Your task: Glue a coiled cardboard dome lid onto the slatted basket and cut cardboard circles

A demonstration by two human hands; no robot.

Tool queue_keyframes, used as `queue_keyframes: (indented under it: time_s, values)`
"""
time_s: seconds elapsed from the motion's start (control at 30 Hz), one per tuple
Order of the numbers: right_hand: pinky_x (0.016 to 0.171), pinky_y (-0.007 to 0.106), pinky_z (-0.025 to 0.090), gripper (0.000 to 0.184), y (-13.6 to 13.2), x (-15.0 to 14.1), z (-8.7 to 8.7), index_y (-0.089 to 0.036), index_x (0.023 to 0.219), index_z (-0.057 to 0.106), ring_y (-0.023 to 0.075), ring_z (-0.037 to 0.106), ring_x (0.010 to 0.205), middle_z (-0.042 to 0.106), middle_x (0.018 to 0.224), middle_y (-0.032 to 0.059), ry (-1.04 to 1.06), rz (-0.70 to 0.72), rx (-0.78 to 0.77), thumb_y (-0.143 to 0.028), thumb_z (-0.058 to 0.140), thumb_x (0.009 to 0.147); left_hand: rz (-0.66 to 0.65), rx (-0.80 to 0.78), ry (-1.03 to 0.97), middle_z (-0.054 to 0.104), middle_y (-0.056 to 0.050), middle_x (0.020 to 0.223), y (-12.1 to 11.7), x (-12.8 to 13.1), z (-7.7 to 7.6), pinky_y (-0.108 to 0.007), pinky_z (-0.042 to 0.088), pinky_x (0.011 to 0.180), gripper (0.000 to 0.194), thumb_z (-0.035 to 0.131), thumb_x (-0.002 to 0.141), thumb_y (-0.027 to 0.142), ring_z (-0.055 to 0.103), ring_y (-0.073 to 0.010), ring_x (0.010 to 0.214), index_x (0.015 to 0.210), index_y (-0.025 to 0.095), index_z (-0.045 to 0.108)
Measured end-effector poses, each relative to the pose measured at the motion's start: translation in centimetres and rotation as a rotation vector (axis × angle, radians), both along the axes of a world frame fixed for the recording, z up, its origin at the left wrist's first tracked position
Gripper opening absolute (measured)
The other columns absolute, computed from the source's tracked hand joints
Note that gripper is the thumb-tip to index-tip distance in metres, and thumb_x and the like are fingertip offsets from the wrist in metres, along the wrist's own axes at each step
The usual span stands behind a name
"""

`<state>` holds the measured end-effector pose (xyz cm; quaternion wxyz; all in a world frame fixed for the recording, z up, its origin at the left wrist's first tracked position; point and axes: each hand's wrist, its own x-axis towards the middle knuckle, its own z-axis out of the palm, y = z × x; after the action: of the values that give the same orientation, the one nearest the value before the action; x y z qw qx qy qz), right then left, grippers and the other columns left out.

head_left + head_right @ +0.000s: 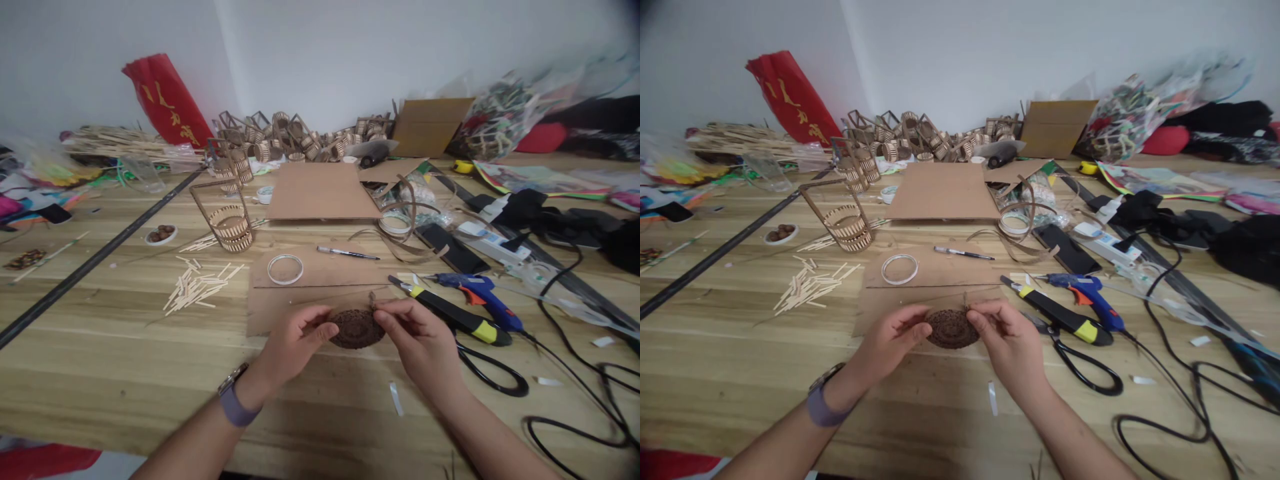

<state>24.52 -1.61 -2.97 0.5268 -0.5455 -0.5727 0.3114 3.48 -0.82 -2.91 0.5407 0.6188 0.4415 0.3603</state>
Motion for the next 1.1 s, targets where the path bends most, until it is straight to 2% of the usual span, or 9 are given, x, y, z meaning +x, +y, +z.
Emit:
queue_keyframes:
  time_s: [0.13,0.4,0.47,0.57,0.73,0.83,0.9,1.0,1.1]
  values:
    - [0.067,0.036,0.052,0.011,0.0,0.0,-0.1,-0.025,0.075,0.073,0.0236,0.068,0.073,0.076,0.079,0.0059,-0.001,0.066,0.023,-0.036,0.073,0.076,-0.038,0.056,0.067,0.071,-0.004,0.093,-0.1,-0.1,0.0,-0.03,0.048,0.078,0.039,0.053,0.092,0.05,0.063,-0.0233,0.09,0.094,0.017,0.072]
    - [0.064,0.035,0.053,0.008,0.5,0.3,0.0,-0.025,0.071,0.072,0.023,0.069,0.07,0.076,0.075,0.0049,-0.044,0.189,0.001,-0.033,0.073,0.075,-0.081,0.106,0.141,0.071,-0.002,0.086,0.3,-0.5,0.6,-0.028,0.046,0.073,0.038,0.053,0.093,0.049,0.062,-0.0221,0.084,0.091,0.017,0.072]
    - [0.064,0.034,0.053,0.009,0.4,0.2,0.0,-0.025,0.072,0.071,0.0222,0.068,0.068,0.075,0.075,0.0049,-0.054,0.177,-0.005,-0.033,0.073,0.076,-0.06,0.091,0.123,0.071,-0.003,0.089,0.4,-0.4,0.5,-0.028,0.047,0.074,0.037,0.054,0.092,0.049,0.063,-0.0221,0.087,0.092,0.017,0.071]
    - [0.062,0.033,0.05,0.014,0.2,0.0,0.0,-0.024,0.072,0.07,0.021,0.065,0.066,0.073,0.074,0.0049,-0.035,0.099,-0.008,-0.037,0.073,0.076,0.004,0.001,0.004,0.072,-0.006,0.101,0.3,-0.2,0.2,-0.03,0.05,0.081,0.037,0.059,0.088,0.048,0.065,-0.0231,0.095,0.107,0.017,0.067]
    - [0.055,0.03,0.046,0.021,0.2,-0.4,0.1,-0.023,0.072,0.068,0.017,0.058,0.059,0.069,0.072,0.004,0.086,0.009,-0.034,-0.043,0.075,0.074,0.017,-0.116,-0.189,0.071,-0.011,0.112,0.1,0.4,-0.2,-0.034,0.052,0.089,0.056,0.067,0.084,0.047,0.065,-0.0248,0.107,0.129,0.017,0.052]
    - [0.049,0.027,0.043,0.023,0.3,-0.6,0.3,-0.023,0.072,0.066,0.0141,0.052,0.052,0.063,0.062,0.0005,0.161,-0.002,-0.077,-0.043,0.077,0.072,0.078,-0.047,-0.201,0.072,-0.01,0.111,-0.1,0.6,-0.1,-0.035,0.052,0.091,0.055,0.064,0.087,0.046,0.066,-0.0239,0.106,0.133,0.019,0.05]
    - [0.047,0.025,0.043,0.021,0.3,-0.7,0.4,-0.023,0.074,0.067,0.0135,0.051,0.051,0.061,0.059,-0.001,0.184,0.008,-0.096,-0.041,0.077,0.071,0.136,0.027,-0.161,0.071,-0.008,0.114,-0.3,0.6,-0.1,-0.034,0.053,0.092,0.047,0.061,0.089,0.044,0.066,-0.0232,0.107,0.129,0.02,0.056]
    - [0.047,0.025,0.046,0.019,0.3,-0.8,0.3,-0.022,0.08,0.072,0.0133,0.054,0.051,0.067,0.064,0.0009,0.164,0.015,-0.101,-0.038,0.076,0.071,0.166,0.1,-0.083,0.07,-0.008,0.121,-0.4,0.5,-0.1,-0.034,0.052,0.096,0.035,0.059,0.091,0.039,0.065,-0.0228,0.111,0.12,0.02,0.065]
    - [0.047,0.026,0.048,0.02,0.3,-0.7,0.2,-0.022,0.085,0.077,0.0136,0.055,0.049,0.069,0.063,0.0021,0.122,0.03,-0.099,-0.037,0.073,0.072,0.16,0.122,-0.048,0.07,-0.007,0.123,-0.3,0.2,-0.3,-0.034,0.052,0.097,0.034,0.057,0.091,0.038,0.065,-0.0226,0.112,0.119,0.021,0.067]
